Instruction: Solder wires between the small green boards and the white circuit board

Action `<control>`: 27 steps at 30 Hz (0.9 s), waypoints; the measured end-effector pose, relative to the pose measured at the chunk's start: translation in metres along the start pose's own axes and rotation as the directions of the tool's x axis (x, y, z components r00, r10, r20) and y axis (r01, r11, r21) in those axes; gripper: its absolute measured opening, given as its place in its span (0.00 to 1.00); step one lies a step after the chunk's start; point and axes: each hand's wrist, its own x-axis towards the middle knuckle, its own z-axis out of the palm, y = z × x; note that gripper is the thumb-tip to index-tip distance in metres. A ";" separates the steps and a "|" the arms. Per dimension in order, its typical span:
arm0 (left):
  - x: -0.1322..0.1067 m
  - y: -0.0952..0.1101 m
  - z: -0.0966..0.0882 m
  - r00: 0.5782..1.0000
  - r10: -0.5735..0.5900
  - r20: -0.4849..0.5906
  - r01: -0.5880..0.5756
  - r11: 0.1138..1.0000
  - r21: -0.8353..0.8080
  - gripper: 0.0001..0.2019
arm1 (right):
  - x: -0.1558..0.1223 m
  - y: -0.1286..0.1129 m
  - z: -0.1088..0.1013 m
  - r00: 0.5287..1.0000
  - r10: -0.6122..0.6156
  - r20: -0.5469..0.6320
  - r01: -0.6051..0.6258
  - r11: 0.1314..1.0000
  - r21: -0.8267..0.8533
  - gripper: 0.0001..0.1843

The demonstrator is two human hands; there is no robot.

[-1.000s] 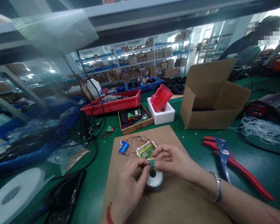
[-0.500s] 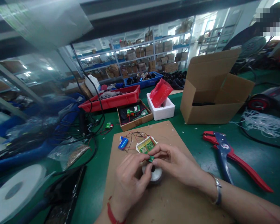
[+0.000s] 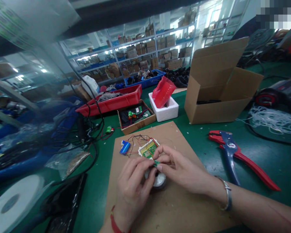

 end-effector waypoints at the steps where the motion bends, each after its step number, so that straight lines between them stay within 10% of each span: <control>1: 0.000 0.001 0.000 1.000 -0.005 -0.005 0.005 1.000 -0.005 0.09 | -0.001 0.001 0.001 1.000 -0.008 -0.006 0.008 0.999 -0.037 0.06; 16: -0.003 0.001 0.003 0.995 0.082 -0.051 -0.079 0.996 0.047 0.16 | -0.009 -0.005 0.008 0.998 -0.048 -0.051 0.034 0.968 -0.248 0.03; 20: 0.000 -0.004 -0.007 0.997 -0.076 0.022 0.076 0.997 -0.008 0.12 | -0.004 -0.012 -0.005 0.989 -0.117 -0.094 0.073 0.922 -0.380 0.03; 27: 0.004 -0.019 -0.019 0.758 -0.477 0.445 0.571 0.814 -0.101 0.06 | 0.006 -0.002 -0.019 0.989 0.040 -0.142 -0.114 0.820 -0.560 0.06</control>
